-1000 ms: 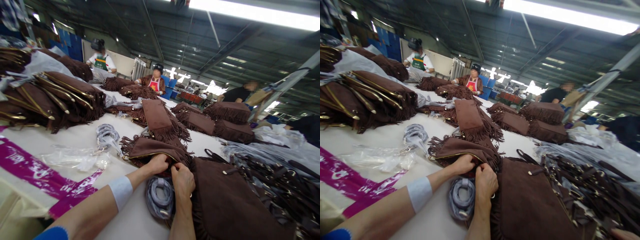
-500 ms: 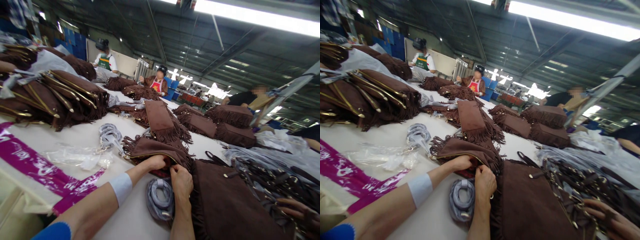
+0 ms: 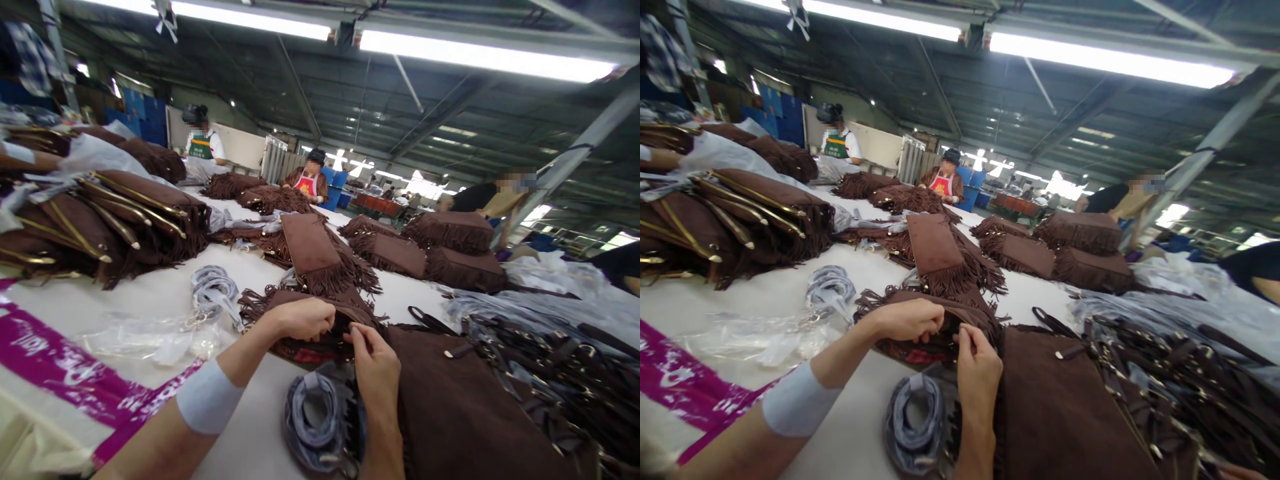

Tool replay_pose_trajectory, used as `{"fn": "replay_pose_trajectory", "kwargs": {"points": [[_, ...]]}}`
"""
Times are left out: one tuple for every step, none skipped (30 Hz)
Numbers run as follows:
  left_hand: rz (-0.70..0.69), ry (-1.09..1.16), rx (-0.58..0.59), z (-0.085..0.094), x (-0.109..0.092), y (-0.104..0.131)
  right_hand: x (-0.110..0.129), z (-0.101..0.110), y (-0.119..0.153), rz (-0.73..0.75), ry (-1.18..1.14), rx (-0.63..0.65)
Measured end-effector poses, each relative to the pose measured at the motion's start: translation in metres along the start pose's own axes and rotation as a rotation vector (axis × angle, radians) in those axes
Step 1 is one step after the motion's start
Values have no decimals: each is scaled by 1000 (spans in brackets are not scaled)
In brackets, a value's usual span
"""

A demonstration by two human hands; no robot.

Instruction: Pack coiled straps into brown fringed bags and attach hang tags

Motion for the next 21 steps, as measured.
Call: {"fn": "replay_pose_trajectory", "kwargs": {"points": [[-8, 105, -1, 5, -4, 3, -1, 1, 1, -39, -166, -24], [-33, 216, -6, 8, -9, 5, -1, 0, 2, -79, -340, -43], [-70, 326, -9, 8, -14, 5, -2, -2, 3, -110, -504, -56], [-104, 433, -6, 5, -18, 4, -3, -5, 3, -135, -643, -63], [-124, 531, 8, -1, -20, 2, -4, -8, 3, -156, -741, -62], [-126, 611, 29, -9, -20, -1, -6, -11, 3, -172, -797, -54], [-106, 666, 53, -19, -18, -6, -9, -14, 2, -186, -813, -46], [-72, 690, 82, -29, -14, -11, -13, -14, 0, -199, -803, -49], [-35, 693, 108, -38, -9, -15, -17, -13, -2, -210, -782, -65], [-3, 689, 128, -45, -3, -19, -22, -10, -4, -217, -764, -96], [21, 688, 141, -50, 1, -22, -25, -5, -5, -216, -756, -137], [39, 693, 148, -53, 6, -24, -28, 1, -6, -212, -759, -177], [50, 708, 147, -53, 9, -25, -30, 7, -6, -208, -773, -214], [52, 728, 139, -53, 12, -26, -30, 14, -5, -202, -795, -241], [50, 747, 131, -51, 14, -26, -30, 19, -5, -199, -817, -259], [48, 767, 130, -50, 16, -27, -30, 24, -6, -201, -833, -269], [47, 786, 132, -49, 17, -27, -30, 28, -6, -209, -840, -277], [48, 802, 135, -49, 19, -28, -30, 31, -5, -219, -833, -286], [50, 812, 139, -49, 20, -28, -30, 34, -5, -227, -806, -295], [53, 817, 140, -49, 21, -29, -30, 37, -5, -229, -755, -302], [54, 819, 135, -48, 22, -29, -29, 39, -4, -225, -680, -300]]}}
Point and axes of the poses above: each hand's wrist, its own y-axis away from the middle knuckle, its own z-axis out of the back of the hand, x = y × z, the point moved 8 cm from there along -y, towards the middle knuckle, and after that the axes turned 3 degrees about y, right-handed, at the moved point
